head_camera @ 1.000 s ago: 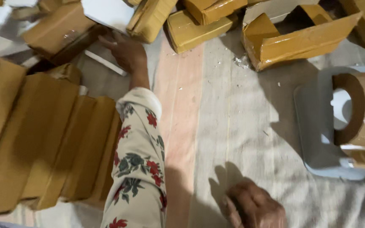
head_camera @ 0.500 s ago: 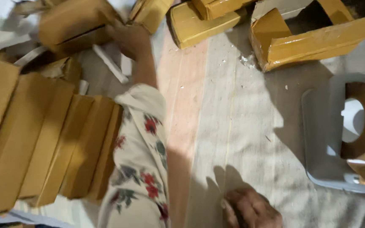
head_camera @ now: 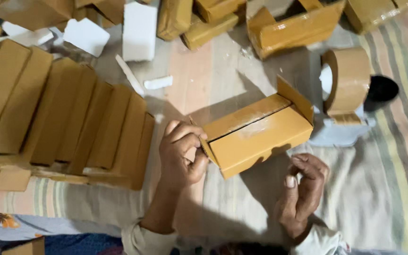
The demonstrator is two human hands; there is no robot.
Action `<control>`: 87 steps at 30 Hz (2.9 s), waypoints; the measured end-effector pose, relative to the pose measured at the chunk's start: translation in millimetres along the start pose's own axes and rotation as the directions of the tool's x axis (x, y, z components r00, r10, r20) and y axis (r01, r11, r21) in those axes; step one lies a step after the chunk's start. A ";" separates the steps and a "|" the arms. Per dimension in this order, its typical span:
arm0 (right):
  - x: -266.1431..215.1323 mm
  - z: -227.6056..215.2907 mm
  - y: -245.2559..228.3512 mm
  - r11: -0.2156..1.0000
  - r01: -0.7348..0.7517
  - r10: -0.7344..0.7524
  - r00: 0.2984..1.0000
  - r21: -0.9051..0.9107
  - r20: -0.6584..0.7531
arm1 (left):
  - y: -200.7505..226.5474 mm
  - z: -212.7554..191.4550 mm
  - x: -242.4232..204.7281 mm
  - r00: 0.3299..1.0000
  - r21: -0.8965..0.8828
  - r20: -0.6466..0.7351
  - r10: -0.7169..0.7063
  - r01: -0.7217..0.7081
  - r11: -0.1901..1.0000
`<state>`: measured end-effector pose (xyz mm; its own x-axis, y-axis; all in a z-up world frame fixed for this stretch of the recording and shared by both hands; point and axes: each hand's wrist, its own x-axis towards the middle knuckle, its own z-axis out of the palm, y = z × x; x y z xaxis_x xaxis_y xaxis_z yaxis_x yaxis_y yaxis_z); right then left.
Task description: The person packs small items into cardboard boxes, places foam padding inside, and seals the boxes with packing tape using a tape dispenser. The person repeats this process for multiple boxes, stacking the finished packages on the table.
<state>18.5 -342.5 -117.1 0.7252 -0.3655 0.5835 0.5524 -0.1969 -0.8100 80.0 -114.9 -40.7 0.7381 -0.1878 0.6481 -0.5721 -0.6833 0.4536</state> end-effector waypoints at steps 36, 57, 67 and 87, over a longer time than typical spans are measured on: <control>22.4 -6.8 27.7 0.689 0.435 -0.105 0.851 -0.580 0.514 | -390.7 55.7 131.5 0.683 0.945 -0.006 -0.730 0.242 0.218; 25.0 -4.1 22.8 0.679 0.451 -0.098 0.838 -0.580 0.537 | -353.5 66.8 159.5 0.253 0.274 -0.632 -0.732 0.957 0.094; 28.5 -2.6 24.7 0.681 0.463 -0.129 0.839 -0.568 0.529 | -339.3 89.4 153.6 0.182 -0.244 -0.592 -0.785 0.888 0.390; 89.9 -18.9 -2.4 0.801 0.537 -0.195 0.651 -0.264 0.734 | 61.6 -10.7 -0.4 0.807 -0.623 0.552 -0.211 0.568 0.538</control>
<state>74.6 -392.1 -63.9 0.6660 0.4682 0.5807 0.7237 -0.5941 -0.3510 40.6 -149.4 -6.4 0.9138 -0.3963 0.0892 -0.1118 -0.0343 0.9931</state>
